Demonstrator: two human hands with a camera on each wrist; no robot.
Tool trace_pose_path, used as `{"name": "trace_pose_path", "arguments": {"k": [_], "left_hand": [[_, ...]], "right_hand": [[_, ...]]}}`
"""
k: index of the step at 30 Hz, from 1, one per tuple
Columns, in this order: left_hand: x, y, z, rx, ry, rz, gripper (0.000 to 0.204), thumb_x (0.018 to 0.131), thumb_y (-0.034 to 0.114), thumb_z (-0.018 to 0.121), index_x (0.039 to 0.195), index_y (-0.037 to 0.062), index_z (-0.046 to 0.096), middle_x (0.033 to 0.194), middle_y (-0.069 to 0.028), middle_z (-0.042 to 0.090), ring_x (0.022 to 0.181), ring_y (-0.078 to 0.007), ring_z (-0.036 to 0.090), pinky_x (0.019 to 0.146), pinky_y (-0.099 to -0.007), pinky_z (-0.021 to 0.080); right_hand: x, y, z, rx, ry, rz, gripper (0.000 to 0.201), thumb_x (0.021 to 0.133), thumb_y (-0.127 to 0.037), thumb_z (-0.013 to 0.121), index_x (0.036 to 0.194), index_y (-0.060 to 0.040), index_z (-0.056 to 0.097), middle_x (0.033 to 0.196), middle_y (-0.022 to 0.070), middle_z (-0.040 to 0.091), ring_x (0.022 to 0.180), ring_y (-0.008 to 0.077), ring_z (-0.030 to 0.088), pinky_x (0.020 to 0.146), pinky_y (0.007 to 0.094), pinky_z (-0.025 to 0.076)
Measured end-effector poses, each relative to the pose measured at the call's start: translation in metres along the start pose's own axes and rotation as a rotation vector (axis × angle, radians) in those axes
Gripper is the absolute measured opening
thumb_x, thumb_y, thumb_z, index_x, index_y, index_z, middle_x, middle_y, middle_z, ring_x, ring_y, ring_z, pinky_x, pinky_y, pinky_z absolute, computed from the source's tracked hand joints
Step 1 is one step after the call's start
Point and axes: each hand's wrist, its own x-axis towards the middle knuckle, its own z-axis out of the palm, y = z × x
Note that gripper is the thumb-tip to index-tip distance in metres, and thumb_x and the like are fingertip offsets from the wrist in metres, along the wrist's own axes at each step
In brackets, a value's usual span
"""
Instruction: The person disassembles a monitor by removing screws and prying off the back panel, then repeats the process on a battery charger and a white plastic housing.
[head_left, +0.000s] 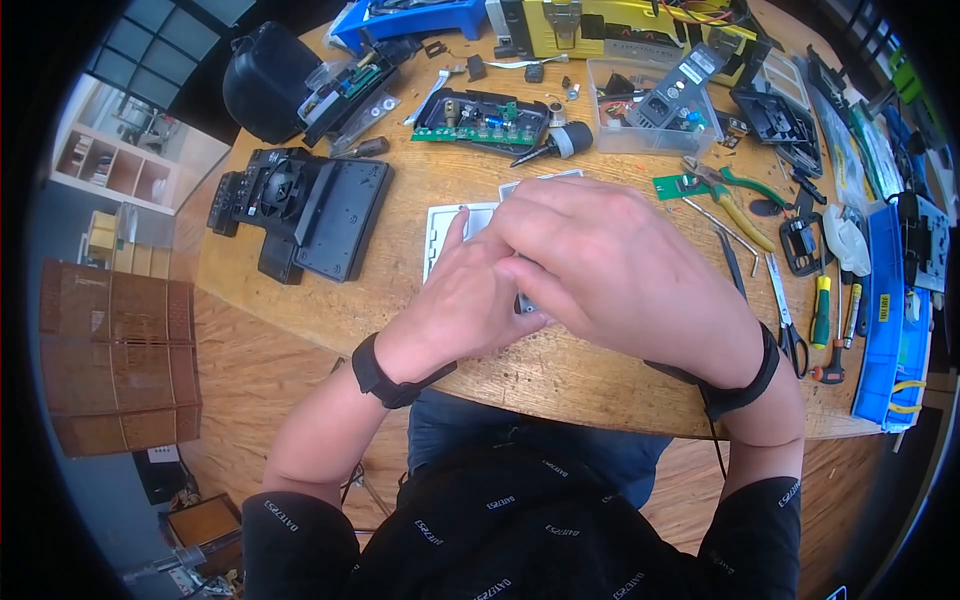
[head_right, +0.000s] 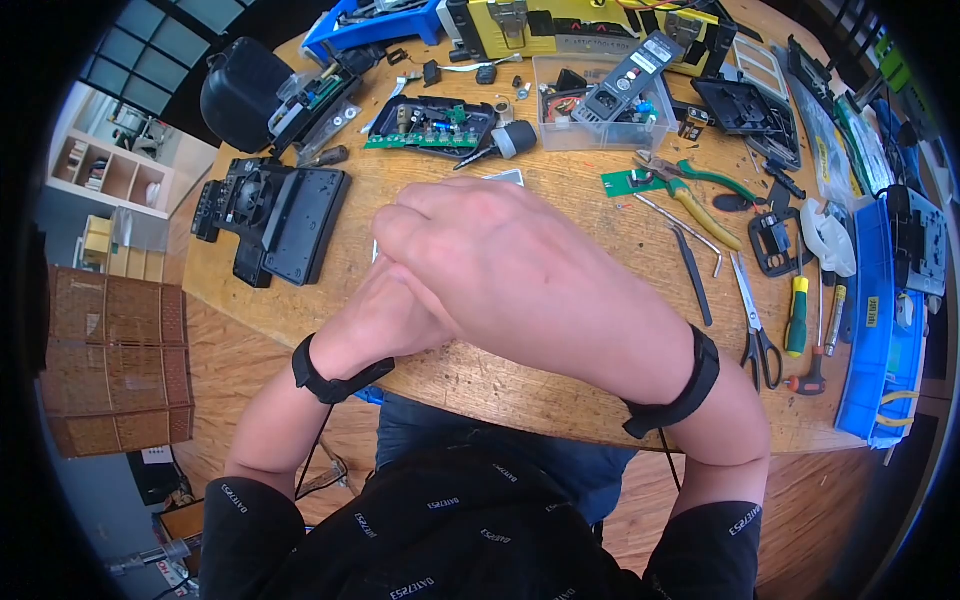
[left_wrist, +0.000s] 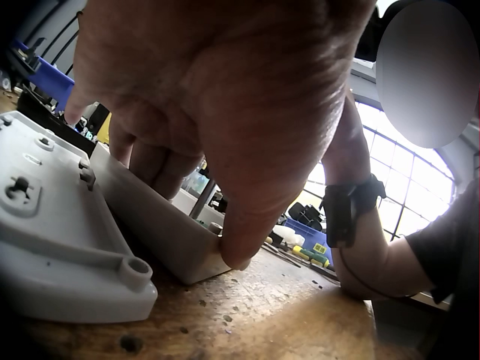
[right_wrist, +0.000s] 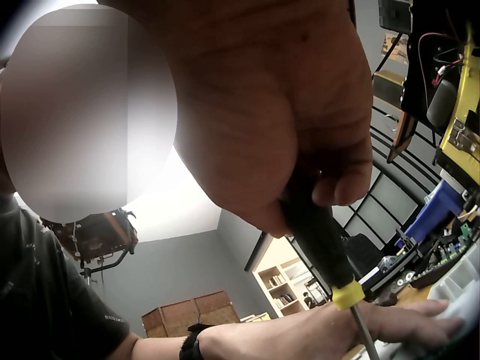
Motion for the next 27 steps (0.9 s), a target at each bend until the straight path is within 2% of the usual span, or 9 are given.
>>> {"name": "trace_pose_path", "arguments": {"k": [5, 10, 14, 16, 17, 19, 22, 26, 27], "left_hand": [[-0.001, -0.002, 0.001, 0.051, -0.023, 0.010, 0.059, 0.084, 0.037, 0.085, 0.134, 0.0111, 0.067, 0.142, -0.0147, 0.060, 0.137, -0.0360, 0.055, 0.124, -0.0698, 0.023], [-0.005, -0.003, -0.001, -0.099, 0.092, 0.044, 0.057, 0.088, 0.037, 0.079, 0.140, 0.0191, 0.063, 0.137, -0.0108, 0.064, 0.135, -0.0370, 0.056, 0.123, -0.0699, 0.025], [-0.005, 0.004, 0.002, 0.014, 0.169, 0.096, 0.054, 0.087, 0.032, 0.078, 0.136, 0.0169, 0.063, 0.134, -0.0106, 0.064, 0.132, -0.0383, 0.057, 0.119, -0.0707, 0.029], [-0.004, 0.010, -0.005, -0.322, 0.071, -0.046, 0.052, 0.086, 0.030, 0.078, 0.133, 0.0160, 0.064, 0.134, -0.0085, 0.064, 0.134, -0.0376, 0.055, 0.118, -0.0689, 0.030], [-0.005, 0.009, -0.005, -0.322, 0.071, -0.046, 0.052, 0.086, 0.030, 0.078, 0.133, 0.0160, 0.064, 0.134, -0.0085, 0.064, 0.134, -0.0376, 0.055, 0.118, -0.0689, 0.030], [-0.006, 0.005, -0.005, -0.094, 0.017, 0.012, 0.054, 0.085, 0.029, 0.078, 0.135, 0.0147, 0.063, 0.135, -0.0084, 0.062, 0.139, -0.0365, 0.049, 0.119, -0.0662, 0.029], [0.001, 0.008, -0.003, -0.132, 0.165, 0.108, 0.056, 0.086, 0.032, 0.078, 0.137, 0.0155, 0.062, 0.135, -0.0074, 0.062, 0.141, -0.0356, 0.046, 0.121, -0.0651, 0.026], [-0.005, 0.006, 0.001, -0.151, 0.185, 0.095, 0.058, 0.085, 0.032, 0.080, 0.138, 0.0152, 0.062, 0.135, -0.0101, 0.062, 0.139, -0.0366, 0.048, 0.120, -0.0635, 0.028], [-0.009, 0.001, 0.001, 0.083, 0.024, 0.036, 0.059, 0.084, 0.032, 0.082, 0.137, 0.0155, 0.062, 0.135, -0.0117, 0.062, 0.138, -0.0360, 0.048, 0.118, -0.0613, 0.031]], "right_hand": [[-0.001, 0.000, -0.003, -0.008, -0.063, 0.013, 0.021, 0.085, -0.010, 0.076, 0.101, 0.0000, 0.066, 0.097, 0.0158, 0.066, 0.094, 0.0387, 0.066, 0.081, 0.0466, 0.054], [-0.002, -0.008, -0.005, 0.095, -0.089, 0.003, 0.023, 0.085, -0.009, 0.076, 0.105, -0.0011, 0.068, 0.105, 0.0147, 0.064, 0.097, 0.0368, 0.065, 0.082, 0.0454, 0.054], [0.000, 0.000, 0.000, 0.134, -0.093, 0.013, 0.026, 0.084, -0.007, 0.076, 0.109, -0.0026, 0.069, 0.107, 0.0144, 0.065, 0.098, 0.0368, 0.065, 0.084, 0.0440, 0.055], [0.002, -0.001, 0.006, 0.209, -0.015, 0.015, 0.024, 0.085, -0.006, 0.074, 0.108, -0.0028, 0.069, 0.102, 0.0141, 0.063, 0.094, 0.0368, 0.066, 0.082, 0.0446, 0.055], [0.002, -0.002, 0.009, 0.284, 0.064, 0.017, 0.022, 0.086, -0.005, 0.073, 0.107, -0.0031, 0.069, 0.097, 0.0138, 0.062, 0.090, 0.0369, 0.066, 0.079, 0.0452, 0.055], [0.001, 0.004, 0.008, 0.267, 0.030, 0.023, 0.026, 0.084, -0.006, 0.075, 0.110, -0.0054, 0.071, 0.102, 0.0136, 0.064, 0.093, 0.0362, 0.066, 0.082, 0.0434, 0.055], [0.001, 0.004, 0.005, 0.211, 0.020, -0.003, 0.032, 0.082, -0.007, 0.077, 0.114, -0.0080, 0.073, 0.106, 0.0131, 0.065, 0.096, 0.0350, 0.066, 0.084, 0.0408, 0.055], [0.001, -0.003, 0.000, 0.215, 0.009, -0.014, 0.033, 0.082, -0.005, 0.074, 0.115, -0.0079, 0.075, 0.103, 0.0121, 0.065, 0.095, 0.0336, 0.065, 0.083, 0.0394, 0.054], [0.001, -0.003, 0.000, 0.214, 0.010, -0.014, 0.033, 0.082, -0.005, 0.074, 0.115, -0.0079, 0.075, 0.103, 0.0121, 0.065, 0.095, 0.0336, 0.065, 0.083, 0.0394, 0.054]]}}
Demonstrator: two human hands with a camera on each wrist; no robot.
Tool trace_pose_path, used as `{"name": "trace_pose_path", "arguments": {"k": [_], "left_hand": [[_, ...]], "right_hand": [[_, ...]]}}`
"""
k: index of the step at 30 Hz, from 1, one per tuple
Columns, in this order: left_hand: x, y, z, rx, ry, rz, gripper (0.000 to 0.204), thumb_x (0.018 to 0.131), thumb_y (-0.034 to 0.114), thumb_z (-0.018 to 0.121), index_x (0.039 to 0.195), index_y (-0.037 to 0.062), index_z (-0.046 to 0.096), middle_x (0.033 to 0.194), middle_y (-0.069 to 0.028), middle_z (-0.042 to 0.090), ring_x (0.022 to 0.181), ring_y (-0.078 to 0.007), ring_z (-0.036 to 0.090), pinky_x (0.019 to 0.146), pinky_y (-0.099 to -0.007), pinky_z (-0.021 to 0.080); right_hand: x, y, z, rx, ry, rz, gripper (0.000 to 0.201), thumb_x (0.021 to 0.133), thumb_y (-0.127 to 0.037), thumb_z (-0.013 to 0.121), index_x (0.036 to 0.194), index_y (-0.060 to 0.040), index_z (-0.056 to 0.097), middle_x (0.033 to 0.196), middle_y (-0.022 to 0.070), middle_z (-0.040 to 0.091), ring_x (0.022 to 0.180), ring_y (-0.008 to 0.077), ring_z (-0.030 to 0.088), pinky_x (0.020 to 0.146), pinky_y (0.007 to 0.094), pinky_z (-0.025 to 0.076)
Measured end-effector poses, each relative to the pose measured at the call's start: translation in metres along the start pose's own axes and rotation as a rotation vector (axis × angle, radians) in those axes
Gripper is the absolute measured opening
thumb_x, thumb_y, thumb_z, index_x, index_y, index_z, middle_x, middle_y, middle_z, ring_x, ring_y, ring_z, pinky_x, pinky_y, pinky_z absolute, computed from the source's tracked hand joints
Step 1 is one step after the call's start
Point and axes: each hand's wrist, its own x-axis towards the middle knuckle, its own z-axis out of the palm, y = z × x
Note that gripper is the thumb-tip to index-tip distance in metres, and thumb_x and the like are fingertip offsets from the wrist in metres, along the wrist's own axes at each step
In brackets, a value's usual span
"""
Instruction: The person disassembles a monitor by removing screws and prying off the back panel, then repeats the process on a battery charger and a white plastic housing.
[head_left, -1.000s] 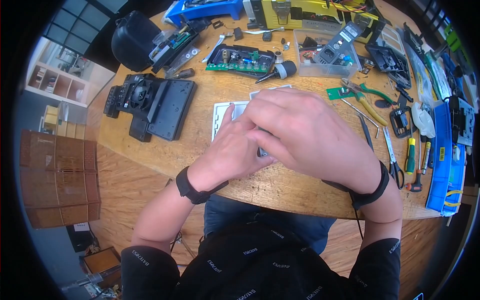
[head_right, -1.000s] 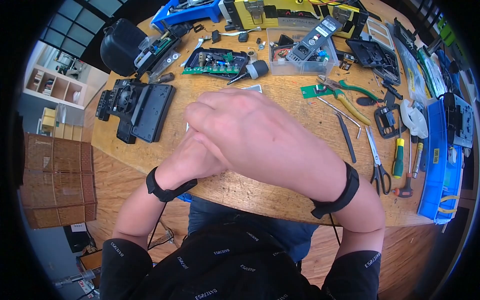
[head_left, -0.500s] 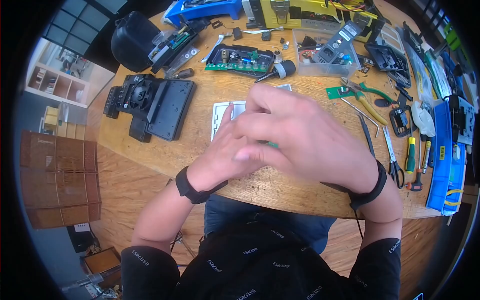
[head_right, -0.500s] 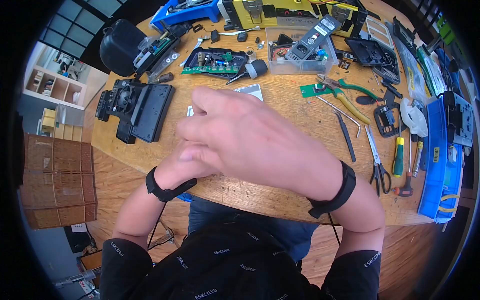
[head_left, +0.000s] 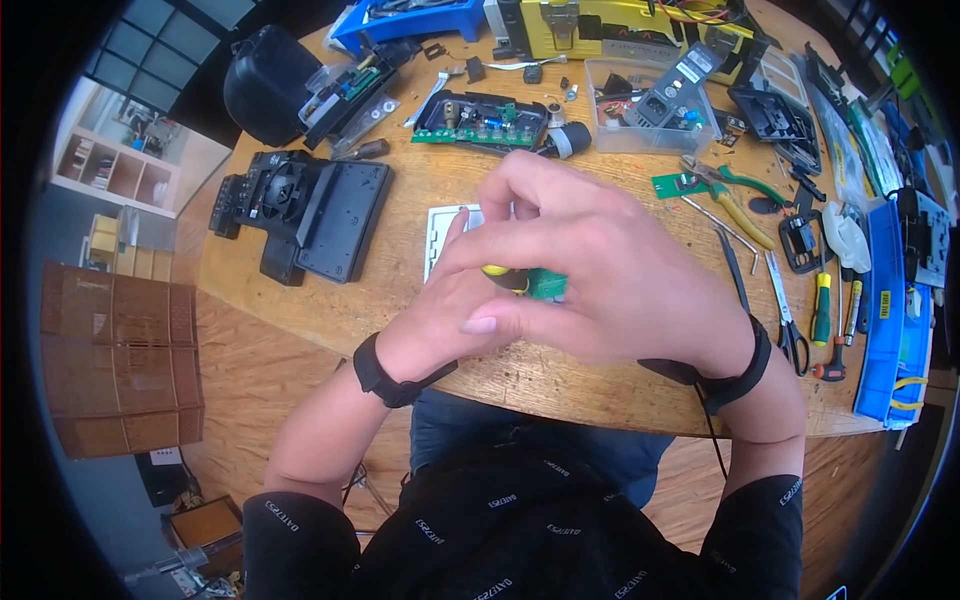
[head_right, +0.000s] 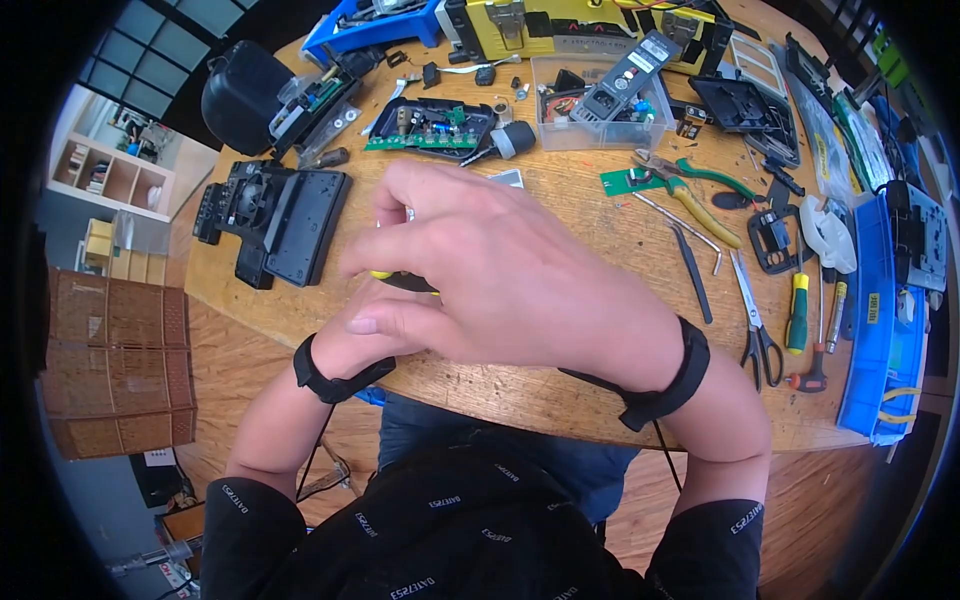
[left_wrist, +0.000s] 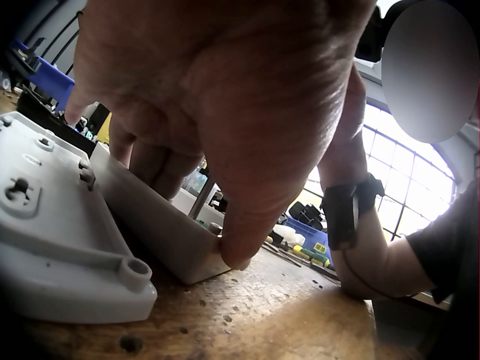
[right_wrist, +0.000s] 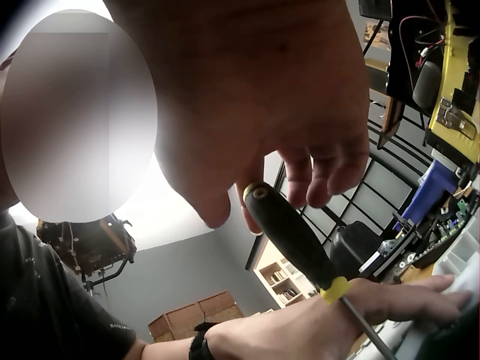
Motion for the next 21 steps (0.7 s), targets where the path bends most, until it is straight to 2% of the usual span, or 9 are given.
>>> {"name": "trace_pose_path", "arguments": {"k": [1, 2, 4, 8, 10, 11, 13, 17, 21], "left_hand": [[-0.002, -0.002, -0.001, 0.232, -0.167, -0.050, 0.060, 0.083, 0.031, 0.084, 0.137, 0.0157, 0.062, 0.135, -0.0132, 0.062, 0.138, -0.0355, 0.048, 0.116, -0.0591, 0.034], [0.001, -0.001, 0.000, 0.233, -0.167, -0.050, 0.060, 0.083, 0.031, 0.084, 0.137, 0.0157, 0.062, 0.135, -0.0132, 0.062, 0.138, -0.0355, 0.048, 0.116, -0.0591, 0.034], [0.009, 0.002, 0.000, -0.126, 0.119, 0.047, 0.061, 0.081, 0.029, 0.086, 0.136, 0.0163, 0.062, 0.134, -0.0147, 0.061, 0.135, -0.0331, 0.053, 0.110, -0.0567, 0.040], [0.007, 0.000, -0.003, -0.147, 0.029, -0.012, 0.061, 0.081, 0.030, 0.087, 0.134, 0.0143, 0.062, 0.130, -0.0142, 0.064, 0.128, -0.0326, 0.059, 0.105, -0.0546, 0.046], [0.010, -0.001, -0.002, -0.242, 0.283, 0.187, 0.061, 0.080, 0.030, 0.088, 0.132, 0.0113, 0.063, 0.126, -0.0132, 0.066, 0.123, -0.0334, 0.062, 0.101, -0.0521, 0.049], [0.007, -0.001, -0.001, -0.240, 0.283, 0.189, 0.061, 0.080, 0.030, 0.088, 0.132, 0.0113, 0.063, 0.126, -0.0132, 0.066, 0.123, -0.0334, 0.062, 0.101, -0.0521, 0.049], [0.001, 0.000, 0.001, 0.051, 0.076, 0.072, 0.063, 0.079, 0.031, 0.089, 0.132, 0.0091, 0.064, 0.127, -0.0132, 0.067, 0.125, -0.0334, 0.061, 0.101, -0.0503, 0.050], [0.010, 0.004, -0.005, -0.054, 0.062, 0.040, 0.061, 0.079, 0.032, 0.089, 0.131, 0.0094, 0.066, 0.132, -0.0124, 0.066, 0.129, -0.0325, 0.059, 0.106, -0.0522, 0.047], [0.010, 0.006, -0.002, -0.135, 0.194, 0.121, 0.057, 0.079, 0.033, 0.089, 0.126, 0.0093, 0.069, 0.133, -0.0127, 0.065, 0.130, -0.0343, 0.058, 0.111, -0.0520, 0.042]], "right_hand": [[0.000, 0.002, -0.001, -0.008, -0.016, 0.019, 0.032, 0.083, -0.006, 0.074, 0.115, -0.0085, 0.076, 0.104, 0.0117, 0.065, 0.095, 0.0332, 0.065, 0.084, 0.0396, 0.053], [0.000, 0.004, -0.001, -0.016, -0.033, 0.037, 0.032, 0.084, -0.006, 0.074, 0.116, -0.0091, 0.076, 0.104, 0.0113, 0.065, 0.095, 0.0327, 0.065, 0.084, 0.0397, 0.053], [0.002, 0.007, 0.004, 0.007, 0.012, 0.017, 0.030, 0.085, -0.008, 0.076, 0.115, -0.0100, 0.077, 0.102, 0.0104, 0.065, 0.094, 0.0318, 0.065, 0.084, 0.0394, 0.053], [0.003, 0.010, 0.004, -0.033, 0.036, -0.039, 0.031, 0.084, -0.010, 0.080, 0.115, -0.0110, 0.078, 0.098, 0.0096, 0.066, 0.092, 0.0307, 0.064, 0.083, 0.0393, 0.052], [0.002, 0.008, 0.005, -0.015, 0.076, -0.051, 0.030, 0.084, -0.008, 0.078, 0.113, -0.0099, 0.078, 0.100, 0.0103, 0.069, 0.093, 0.0308, 0.065, 0.083, 0.0396, 0.053], [0.002, 0.007, 0.005, 0.003, 0.115, -0.061, 0.029, 0.083, -0.006, 0.076, 0.112, -0.0087, 0.078, 0.102, 0.0110, 0.071, 0.094, 0.0309, 0.065, 0.084, 0.0399, 0.053], [0.001, 0.009, 0.001, -0.016, 0.085, -0.053, 0.027, 0.084, -0.006, 0.076, 0.110, -0.0086, 0.078, 0.102, 0.0106, 0.072, 0.095, 0.0305, 0.066, 0.084, 0.0397, 0.053], [0.004, 0.011, 0.006, -0.044, 0.128, -0.065, 0.020, 0.084, -0.016, 0.081, 0.103, -0.0087, 0.080, 0.095, 0.0076, 0.067, 0.093, 0.0277, 0.064, 0.079, 0.0377, 0.053], [0.002, 0.008, 0.005, -0.058, 0.127, -0.058, 0.020, 0.085, -0.015, 0.082, 0.103, -0.0085, 0.080, 0.095, 0.0078, 0.067, 0.089, 0.0282, 0.065, 0.078, 0.0373, 0.053]]}}
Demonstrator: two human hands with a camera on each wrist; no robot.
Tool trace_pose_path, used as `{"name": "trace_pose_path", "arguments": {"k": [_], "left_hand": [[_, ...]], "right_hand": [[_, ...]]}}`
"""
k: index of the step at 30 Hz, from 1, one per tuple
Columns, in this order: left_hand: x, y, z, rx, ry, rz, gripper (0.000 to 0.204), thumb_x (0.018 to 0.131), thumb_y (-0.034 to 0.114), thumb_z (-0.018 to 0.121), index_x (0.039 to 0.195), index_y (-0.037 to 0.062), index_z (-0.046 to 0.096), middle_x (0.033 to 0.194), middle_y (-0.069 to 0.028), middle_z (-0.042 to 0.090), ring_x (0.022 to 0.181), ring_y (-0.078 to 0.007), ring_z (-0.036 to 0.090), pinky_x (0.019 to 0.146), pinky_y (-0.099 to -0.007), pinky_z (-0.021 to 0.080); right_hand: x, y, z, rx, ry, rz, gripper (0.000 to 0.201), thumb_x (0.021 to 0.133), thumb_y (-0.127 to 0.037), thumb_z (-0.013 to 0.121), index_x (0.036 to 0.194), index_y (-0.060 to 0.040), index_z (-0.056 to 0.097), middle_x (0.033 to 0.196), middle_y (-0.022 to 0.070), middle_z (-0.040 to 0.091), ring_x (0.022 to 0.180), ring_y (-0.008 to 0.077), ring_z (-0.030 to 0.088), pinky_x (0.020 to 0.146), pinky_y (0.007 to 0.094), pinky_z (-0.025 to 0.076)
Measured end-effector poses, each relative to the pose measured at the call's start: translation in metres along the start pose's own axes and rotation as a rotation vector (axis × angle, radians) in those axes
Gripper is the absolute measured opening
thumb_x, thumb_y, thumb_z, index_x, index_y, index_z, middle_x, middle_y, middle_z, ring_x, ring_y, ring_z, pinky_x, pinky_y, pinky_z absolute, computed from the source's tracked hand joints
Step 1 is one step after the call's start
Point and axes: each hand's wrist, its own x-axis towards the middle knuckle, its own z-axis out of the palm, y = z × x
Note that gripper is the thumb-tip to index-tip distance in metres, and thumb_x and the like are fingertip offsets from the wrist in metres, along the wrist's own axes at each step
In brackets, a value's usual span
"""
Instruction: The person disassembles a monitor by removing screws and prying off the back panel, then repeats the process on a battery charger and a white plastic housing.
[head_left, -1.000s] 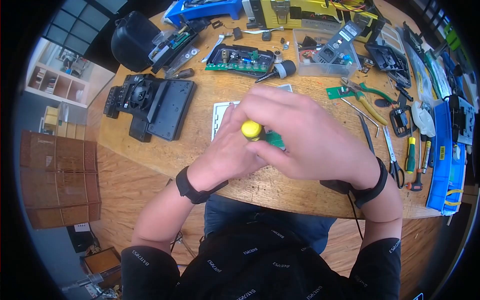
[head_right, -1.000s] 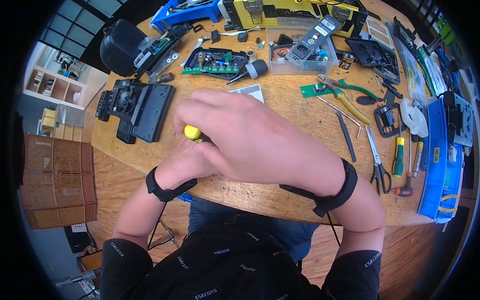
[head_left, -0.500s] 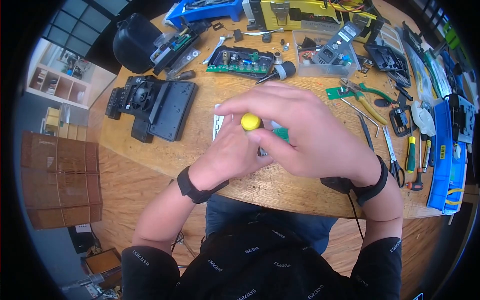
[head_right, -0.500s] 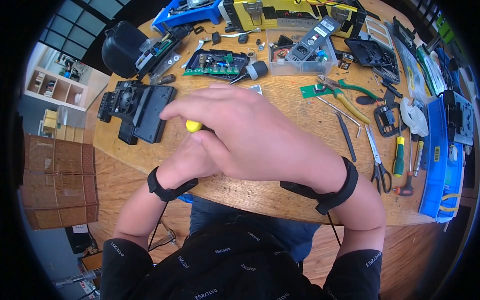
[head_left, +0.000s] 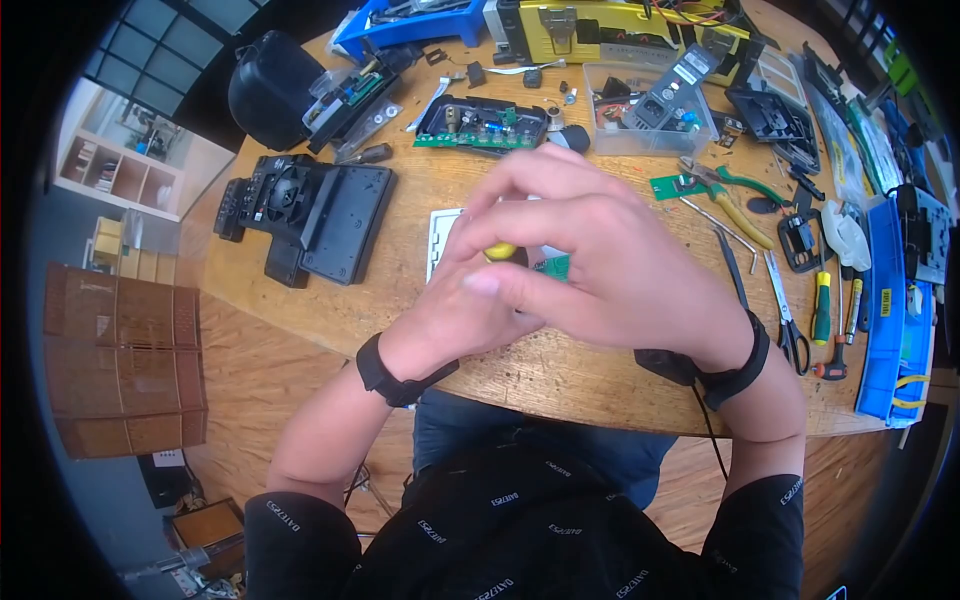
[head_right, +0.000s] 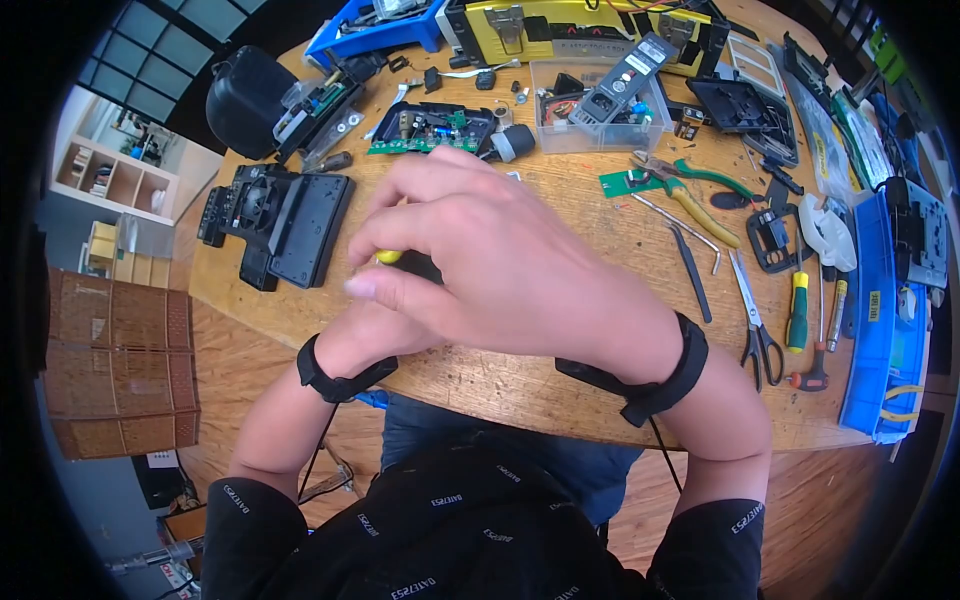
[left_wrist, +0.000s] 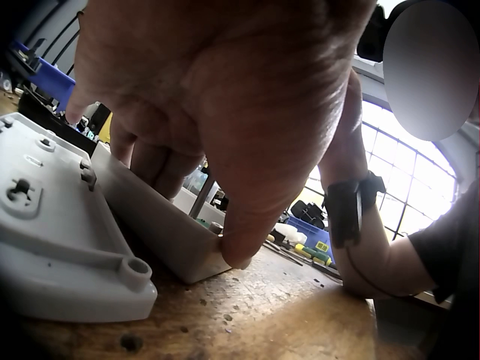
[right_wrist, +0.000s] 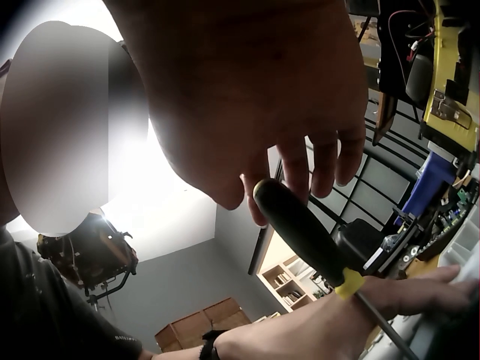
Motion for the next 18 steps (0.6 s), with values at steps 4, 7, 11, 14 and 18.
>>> {"name": "trace_pose_path", "arguments": {"k": [4, 7, 11, 14, 18], "left_hand": [[-0.0034, -0.0023, -0.0008, 0.138, -0.127, -0.078, 0.057, 0.076, 0.034, 0.091, 0.123, 0.0104, 0.069, 0.132, -0.0128, 0.066, 0.128, -0.0344, 0.059, 0.114, -0.0533, 0.039], [-0.0035, -0.0032, -0.0019, 0.190, -0.198, -0.160, 0.060, 0.075, 0.034, 0.091, 0.124, 0.0088, 0.067, 0.128, -0.0126, 0.066, 0.126, -0.0333, 0.060, 0.115, -0.0566, 0.037], [-0.0023, -0.0044, -0.0011, 0.109, -0.170, -0.105, 0.062, 0.076, 0.034, 0.092, 0.125, 0.0061, 0.066, 0.123, -0.0126, 0.068, 0.125, -0.0333, 0.061, 0.117, -0.0594, 0.034], [-0.0025, -0.0022, 0.0025, -0.099, -0.050, -0.140, 0.061, 0.075, 0.033, 0.092, 0.123, 0.0035, 0.067, 0.117, -0.0139, 0.070, 0.123, -0.0343, 0.062, 0.117, -0.0585, 0.034], [-0.0021, -0.0068, 0.0004, 0.155, -0.114, -0.069, 0.057, 0.075, 0.029, 0.091, 0.121, 0.0049, 0.068, 0.118, -0.0128, 0.068, 0.122, -0.0342, 0.062, 0.110, -0.0574, 0.039]], "right_hand": [[-0.0001, 0.0006, -0.0028, 0.007, -0.006, 0.075, 0.014, 0.087, -0.009, 0.076, 0.100, -0.0065, 0.079, 0.102, 0.0107, 0.072, 0.091, 0.0285, 0.067, 0.080, 0.0369, 0.053], [0.0024, 0.0035, 0.0015, 0.004, 0.044, 0.054, 0.015, 0.087, -0.013, 0.079, 0.100, -0.0055, 0.079, 0.099, 0.0098, 0.071, 0.089, 0.0270, 0.066, 0.078, 0.0352, 0.053], [0.0029, 0.0056, 0.0010, -0.017, 0.068, -0.032, 0.021, 0.086, -0.014, 0.081, 0.104, -0.0038, 0.078, 0.096, 0.0101, 0.071, 0.087, 0.0273, 0.067, 0.075, 0.0346, 0.053], [0.0008, -0.0026, -0.0063, 0.017, -0.041, 0.090, 0.019, 0.088, -0.008, 0.076, 0.105, -0.0032, 0.078, 0.102, 0.0124, 0.075, 0.091, 0.0301, 0.069, 0.078, 0.0375, 0.055], [0.0016, 0.0061, 0.0024, 0.074, 0.053, 0.066, 0.018, 0.088, -0.010, 0.077, 0.104, -0.0027, 0.078, 0.103, 0.0119, 0.074, 0.090, 0.0296, 0.069, 0.079, 0.0389, 0.055]]}}
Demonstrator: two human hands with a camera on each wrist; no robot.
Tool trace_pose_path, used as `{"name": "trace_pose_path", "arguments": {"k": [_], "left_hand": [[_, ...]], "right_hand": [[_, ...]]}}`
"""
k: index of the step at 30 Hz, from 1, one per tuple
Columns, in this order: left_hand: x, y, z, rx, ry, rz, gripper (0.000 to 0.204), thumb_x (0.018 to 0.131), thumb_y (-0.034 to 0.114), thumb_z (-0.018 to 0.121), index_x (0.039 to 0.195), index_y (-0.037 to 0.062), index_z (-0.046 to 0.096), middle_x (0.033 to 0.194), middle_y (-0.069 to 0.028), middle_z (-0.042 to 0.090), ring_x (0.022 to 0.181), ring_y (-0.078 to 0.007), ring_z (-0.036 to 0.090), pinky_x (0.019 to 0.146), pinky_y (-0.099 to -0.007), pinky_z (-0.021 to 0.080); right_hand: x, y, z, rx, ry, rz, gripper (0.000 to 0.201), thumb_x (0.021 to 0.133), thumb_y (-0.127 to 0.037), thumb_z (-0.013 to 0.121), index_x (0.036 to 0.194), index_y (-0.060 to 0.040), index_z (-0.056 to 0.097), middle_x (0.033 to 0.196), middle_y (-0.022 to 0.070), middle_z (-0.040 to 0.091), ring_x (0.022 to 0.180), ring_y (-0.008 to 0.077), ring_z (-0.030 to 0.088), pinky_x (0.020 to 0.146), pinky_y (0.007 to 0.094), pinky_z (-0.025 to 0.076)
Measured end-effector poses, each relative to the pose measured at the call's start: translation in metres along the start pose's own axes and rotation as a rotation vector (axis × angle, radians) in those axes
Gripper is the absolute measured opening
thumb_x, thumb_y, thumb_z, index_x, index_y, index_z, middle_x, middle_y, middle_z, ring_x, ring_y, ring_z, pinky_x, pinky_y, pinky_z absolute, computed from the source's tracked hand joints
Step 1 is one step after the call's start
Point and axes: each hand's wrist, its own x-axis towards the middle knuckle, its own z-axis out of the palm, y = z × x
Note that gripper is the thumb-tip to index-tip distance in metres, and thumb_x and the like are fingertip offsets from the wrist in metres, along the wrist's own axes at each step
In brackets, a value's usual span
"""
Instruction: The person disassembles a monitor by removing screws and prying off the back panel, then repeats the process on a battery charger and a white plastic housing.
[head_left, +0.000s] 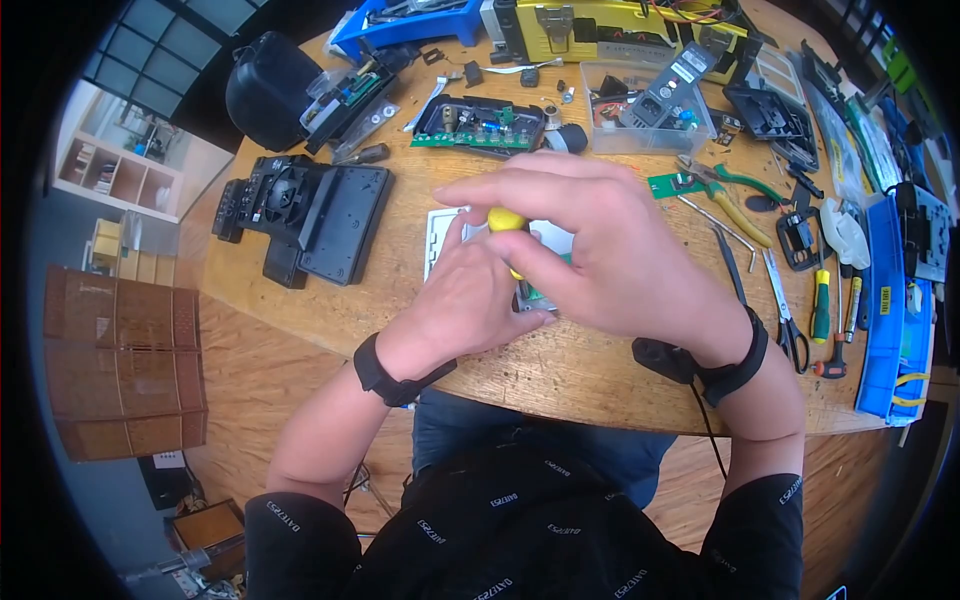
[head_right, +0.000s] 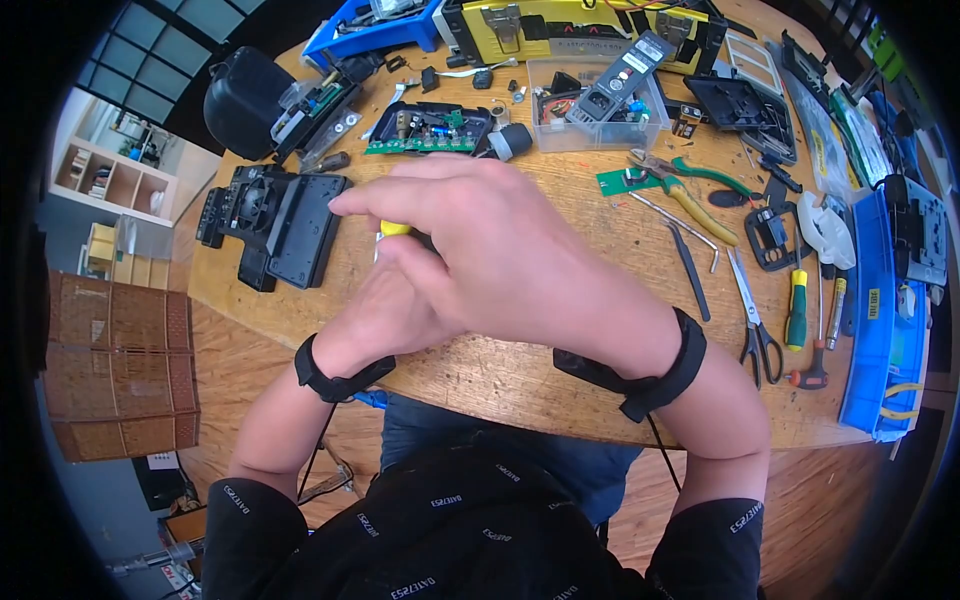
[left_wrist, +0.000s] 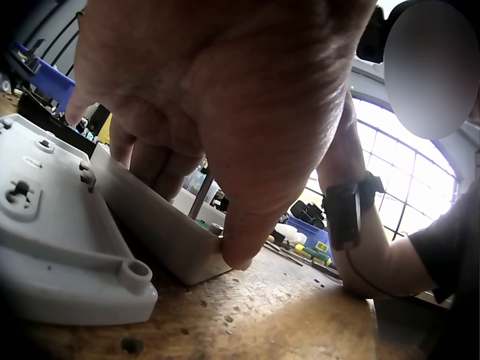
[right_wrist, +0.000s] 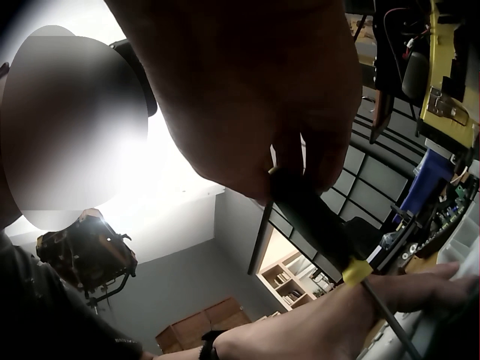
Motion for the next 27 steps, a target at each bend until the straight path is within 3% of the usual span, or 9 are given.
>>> {"name": "trace_pose_path", "arguments": {"k": [3, 5, 11, 14, 16, 18, 20, 22, 27], "left_hand": [[0.002, 0.001, -0.002, -0.033, -0.090, -0.037, 0.056, 0.075, 0.027, 0.091, 0.121, 0.0043, 0.068, 0.121, -0.0125, 0.066, 0.120, -0.0350, 0.061, 0.105, -0.0537, 0.045], [0.002, 0.002, -0.001, -0.061, -0.088, -0.023, 0.056, 0.075, 0.026, 0.091, 0.120, 0.0038, 0.068, 0.120, -0.0124, 0.067, 0.119, -0.0358, 0.062, 0.103, -0.0515, 0.047], [0.002, 0.005, -0.003, -0.050, 0.084, 0.034, 0.054, 0.074, 0.025, 0.092, 0.119, 0.0067, 0.067, 0.121, -0.0125, 0.065, 0.119, -0.0353, 0.062, 0.104, -0.0475, 0.047], [0.000, 0.011, -0.013, -0.043, -0.152, -0.083, 0.057, 0.075, 0.027, 0.091, 0.122, 0.0089, 0.067, 0.129, -0.0124, 0.061, 0.125, -0.0345, 0.057, 0.107, -0.0485, 0.044], [0.001, 0.007, -0.004, -0.172, 0.050, -0.027, 0.055, 0.076, 0.028, 0.089, 0.124, 0.0097, 0.067, 0.127, -0.0125, 0.063, 0.125, -0.0339, 0.059, 0.111, -0.0502, 0.039], [0.000, 0.001, 0.003, -0.140, 0.051, -0.016, 0.057, 0.077, 0.029, 0.088, 0.126, 0.0101, 0.066, 0.126, -0.0120, 0.064, 0.125, -0.0328, 0.059, 0.112, -0.0518, 0.038], [0.001, 0.004, -0.002, -0.108, 0.052, -0.006, 0.058, 0.078, 0.030, 0.087, 0.128, 0.0104, 0.065, 0.126, -0.0116, 0.064, 0.125, -0.0317, 0.060, 0.113, -0.0533, 0.036], [0.001, 0.011, -0.013, -0.060, -0.065, -0.016, 0.060, 0.078, 0.029, 0.088, 0.129, 0.0091, 0.064, 0.124, -0.0104, 0.065, 0.123, -0.0320, 0.061, 0.112, -0.0535, 0.036], [-0.001, 0.005, -0.006, -0.026, 0.004, 0.019, 0.058, 0.078, 0.029, 0.089, 0.126, 0.0066, 0.065, 0.121, -0.0107, 0.066, 0.116, -0.0334, 0.064, 0.110, -0.0511, 0.038]], "right_hand": [[0.000, 0.001, 0.001, -0.035, -0.036, 0.002, 0.022, 0.087, -0.011, 0.079, 0.108, -0.0034, 0.080, 0.103, 0.0118, 0.074, 0.089, 0.0286, 0.069, 0.078, 0.0375, 0.055], [-0.001, 0.001, 0.003, 0.053, -0.006, -0.016, 0.025, 0.088, -0.012, 0.076, 0.111, -0.0020, 0.077, 0.095, 0.0155, 0.072, 0.091, 0.0368, 0.070, 0.080, 0.0455, 0.056], [0.001, 0.001, 0.004, 0.004, 0.007, -0.013, 0.019, 0.089, -0.017, 0.077, 0.100, -0.0017, 0.079, 0.095, 0.0141, 0.071, 0.090, 0.0339, 0.071, 0.079, 0.0421, 0.056], [0.001, 0.002, 0.001, 0.014, -0.038, -0.008, 0.021, 0.088, -0.019, 0.080, 0.100, -0.0025, 0.079, 0.092, 0.0139, 0.070, 0.090, 0.0332, 0.070, 0.078, 0.0416, 0.056], [-0.001, 0.000, -0.001, -0.020, -0.044, -0.004, 0.019, 0.086, -0.012, 0.078, 0.103, -0.0038, 0.080, 0.093, 0.0125, 0.071, 0.089, 0.0303, 0.070, 0.077, 0.0388, 0.056], [-0.001, -0.003, -0.002, -0.054, -0.050, -0.001, 0.023, 0.084, -0.005, 0.076, 0.107, -0.0050, 0.080, 0.094, 0.0111, 0.072, 0.087, 0.0274, 0.070, 0.076, 0.0361, 0.055], [-0.001, -0.006, -0.002, -0.089, -0.058, 0.071, 0.020, 0.087, -0.012, 0.073, 0.104, -0.0017, 0.078, 0.089, 0.0160, 0.071, 0.091, 0.0353, 0.069, 0.080, 0.0443, 0.056], [0.000, -0.003, 0.004, -0.067, 0.003, 0.026, 0.021, 0.088, -0.017, 0.076, 0.102, -0.0024, 0.078, 0.087, 0.0152, 0.070, 0.089, 0.0343, 0.068, 0.079, 0.0444, 0.056], [-0.002, 0.004, 0.004, -0.056, 0.002, -0.020, 0.026, 0.087, -0.026, 0.082, 0.101, -0.0047, 0.079, 0.082, 0.0134, 0.067, 0.084, 0.0329, 0.066, 0.077, 0.0453, 0.055]]}}
